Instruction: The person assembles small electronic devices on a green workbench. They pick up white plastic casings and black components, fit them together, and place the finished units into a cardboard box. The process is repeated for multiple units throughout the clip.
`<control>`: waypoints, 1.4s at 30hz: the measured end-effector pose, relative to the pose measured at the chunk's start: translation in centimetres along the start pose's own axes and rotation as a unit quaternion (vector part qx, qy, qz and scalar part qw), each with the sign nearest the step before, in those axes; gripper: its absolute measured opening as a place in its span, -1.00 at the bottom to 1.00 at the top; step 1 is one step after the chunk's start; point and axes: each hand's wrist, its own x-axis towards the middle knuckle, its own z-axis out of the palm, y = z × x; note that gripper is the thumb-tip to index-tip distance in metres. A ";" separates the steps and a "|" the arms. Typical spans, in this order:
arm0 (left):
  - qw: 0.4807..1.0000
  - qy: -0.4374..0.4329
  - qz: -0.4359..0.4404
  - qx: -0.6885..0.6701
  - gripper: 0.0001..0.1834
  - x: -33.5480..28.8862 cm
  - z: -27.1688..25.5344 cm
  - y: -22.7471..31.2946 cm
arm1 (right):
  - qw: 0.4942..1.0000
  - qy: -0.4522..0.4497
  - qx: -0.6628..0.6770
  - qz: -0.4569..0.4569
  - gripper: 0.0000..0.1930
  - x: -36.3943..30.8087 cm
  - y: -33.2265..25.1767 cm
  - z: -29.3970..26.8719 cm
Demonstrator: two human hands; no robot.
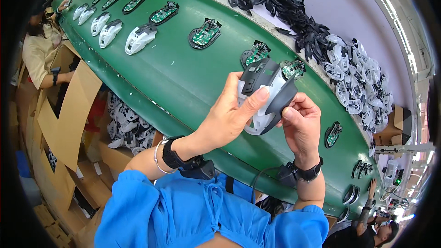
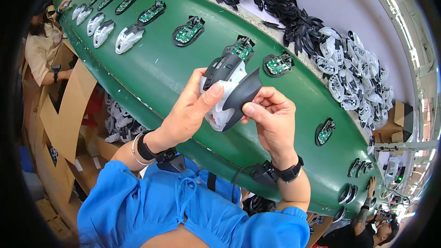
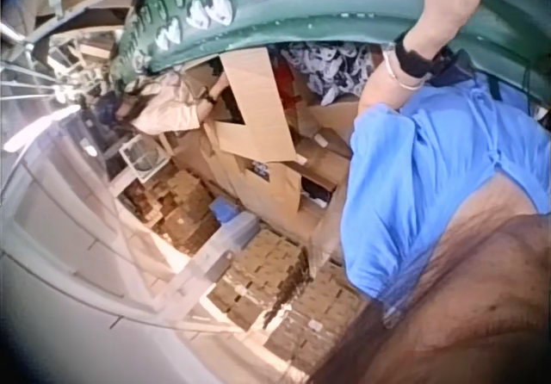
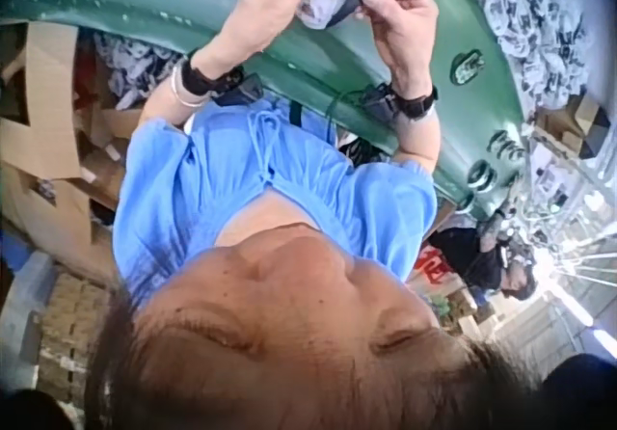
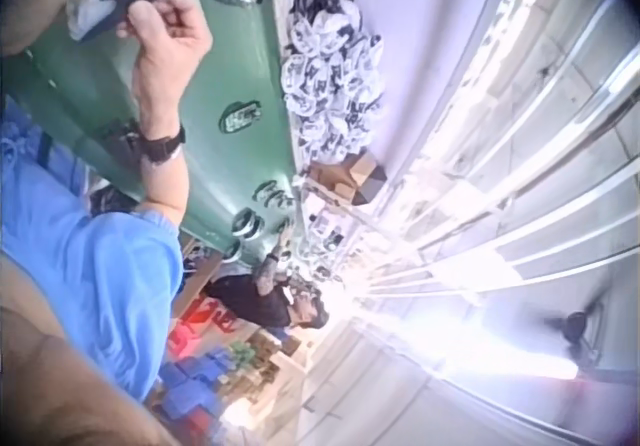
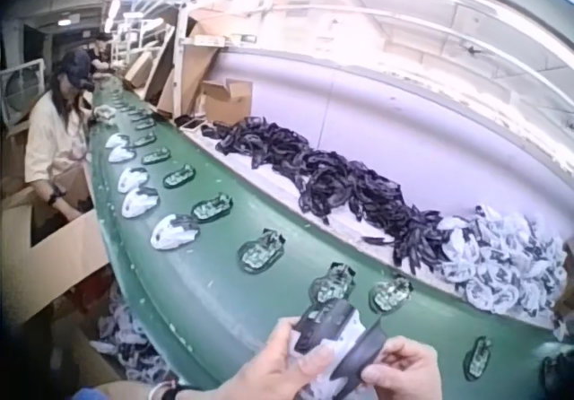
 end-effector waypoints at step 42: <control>0.971 -0.024 0.161 0.177 -0.04 -2.0 -1.4 -2.5 | 0.999 0.027 0.041 0.017 -0.08 -1.9 0.8 2.3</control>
